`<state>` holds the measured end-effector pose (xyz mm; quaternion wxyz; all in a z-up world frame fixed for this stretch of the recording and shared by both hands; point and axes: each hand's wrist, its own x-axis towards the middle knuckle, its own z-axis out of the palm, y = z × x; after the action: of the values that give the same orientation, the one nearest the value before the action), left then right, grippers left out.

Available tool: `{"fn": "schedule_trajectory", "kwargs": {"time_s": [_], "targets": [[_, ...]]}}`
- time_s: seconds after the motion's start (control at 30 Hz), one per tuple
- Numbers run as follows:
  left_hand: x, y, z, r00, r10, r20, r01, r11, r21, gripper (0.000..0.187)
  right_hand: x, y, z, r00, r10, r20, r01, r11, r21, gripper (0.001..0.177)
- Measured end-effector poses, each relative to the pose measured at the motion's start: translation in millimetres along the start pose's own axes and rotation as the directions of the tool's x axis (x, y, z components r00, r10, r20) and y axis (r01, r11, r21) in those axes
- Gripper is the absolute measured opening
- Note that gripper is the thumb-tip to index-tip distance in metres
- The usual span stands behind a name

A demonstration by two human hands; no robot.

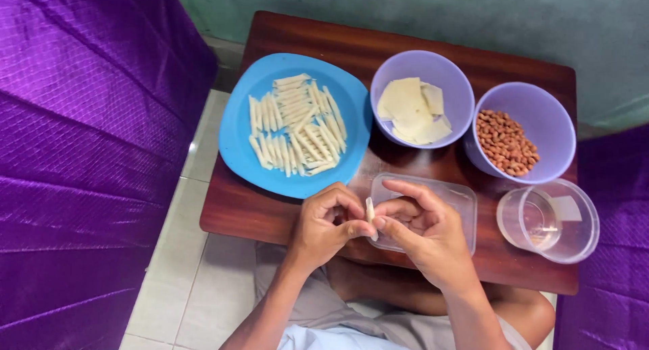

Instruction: The person is manually wrapping individual peanuts in small squares of dough, rolling them, and sealing them with water to prepare snacks.

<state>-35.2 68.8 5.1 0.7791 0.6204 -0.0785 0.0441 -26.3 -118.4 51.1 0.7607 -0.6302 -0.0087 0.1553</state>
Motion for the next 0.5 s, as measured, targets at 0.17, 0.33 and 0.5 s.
{"fn": "schedule_trajectory", "kwargs": {"time_s": [0.17,0.33,0.5], "targets": [[16,24,-45,0.945,0.266,-0.191,-0.194,0.924,0.329,0.018,40,0,35,0.983,-0.177,-0.043,0.155,0.939,-0.306,0.051],[34,62,-70,0.861,0.467,-0.201,-0.225,0.705,0.673,0.014,80,-5,67,0.922,-0.386,0.03,0.315,0.702,-0.639,0.044],[43,51,-88,0.965,0.2,-0.169,0.004,0.633,0.774,0.021,102,0,82,0.815,-0.529,0.236,0.445,0.31,-0.84,0.043]]}}
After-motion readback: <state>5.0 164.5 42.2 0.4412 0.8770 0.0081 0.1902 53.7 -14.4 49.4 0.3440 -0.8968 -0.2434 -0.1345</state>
